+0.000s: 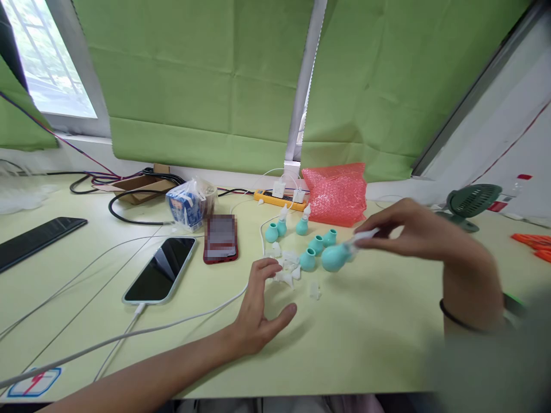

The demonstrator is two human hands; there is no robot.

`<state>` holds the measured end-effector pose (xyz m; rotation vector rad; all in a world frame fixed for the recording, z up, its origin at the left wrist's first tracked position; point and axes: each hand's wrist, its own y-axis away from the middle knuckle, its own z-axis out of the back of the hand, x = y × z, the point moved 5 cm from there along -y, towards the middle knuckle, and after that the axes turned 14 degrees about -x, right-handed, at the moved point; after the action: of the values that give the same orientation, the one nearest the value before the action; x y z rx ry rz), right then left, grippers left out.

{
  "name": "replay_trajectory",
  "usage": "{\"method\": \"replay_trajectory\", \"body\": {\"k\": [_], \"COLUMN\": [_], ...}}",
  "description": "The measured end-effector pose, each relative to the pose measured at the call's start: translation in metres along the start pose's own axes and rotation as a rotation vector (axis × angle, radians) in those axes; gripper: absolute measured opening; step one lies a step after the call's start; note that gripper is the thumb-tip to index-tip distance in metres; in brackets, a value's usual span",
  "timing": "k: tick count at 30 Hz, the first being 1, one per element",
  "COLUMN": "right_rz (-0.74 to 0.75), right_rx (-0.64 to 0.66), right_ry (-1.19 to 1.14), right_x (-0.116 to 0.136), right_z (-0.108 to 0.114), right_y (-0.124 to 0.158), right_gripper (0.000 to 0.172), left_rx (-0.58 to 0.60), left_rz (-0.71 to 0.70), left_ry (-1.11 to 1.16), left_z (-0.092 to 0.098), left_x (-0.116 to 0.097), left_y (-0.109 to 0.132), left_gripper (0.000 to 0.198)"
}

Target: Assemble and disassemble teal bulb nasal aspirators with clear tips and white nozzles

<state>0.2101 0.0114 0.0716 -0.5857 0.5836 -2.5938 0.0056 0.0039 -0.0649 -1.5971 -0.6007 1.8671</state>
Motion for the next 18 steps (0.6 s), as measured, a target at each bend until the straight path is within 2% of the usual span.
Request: {"method": "replay_trajectory", "body": {"k": [1,3,5,7,8,12,16,18], "right_rz": [0.062,0.133,0.109,-0.028,-0.124,-0.447,-0.618,-0.582], "right_rx": [0.093,0.190,0.154,0.227,0.266,0.357,0.282,0.181], "right_ry": [-0.072,-0.213,-0.354,-0.546,-0.650,-0.944,-1.014,-0.940], "right_x": [0.021,0.050,0.060,0.054,0.048,0.020,0.004,0.001], "right_z": [-0.017,-0.050,-0.074,-0.100,-0.111,-0.142,-0.151,-0.147], "right_y": [0.002,0.002,-0.003,-0.008,-0.010,-0.016,-0.021,-0.023], "right_gripper": [0.021,0.021,0.021,0.023,0.024,0.028,0.034,0.032], "left_rx": [-0.007,0.019,0.119,0.226,0.251,0.174,0.155,0.141], "left_rz": [-0.017,-0.009,0.056,0.144,0.185,0.249,0.267,0.316], "left_ry": [0.002,-0.003,-0.025,-0.071,-0.096,-0.112,-0.100,-0.061], "left_z": [0.001,0.000,-0.004,-0.008,-0.009,-0.007,-0.007,-0.006], "left_x": [-0.001,-0.003,-0.001,0.003,0.005,0.011,0.012,0.013], "left_y": [0.000,0.000,0.001,0.002,0.002,0.001,0.001,0.001], "left_gripper": [0.052,0.058,0.043,0.023,0.019,0.020,0.018,0.019]}}
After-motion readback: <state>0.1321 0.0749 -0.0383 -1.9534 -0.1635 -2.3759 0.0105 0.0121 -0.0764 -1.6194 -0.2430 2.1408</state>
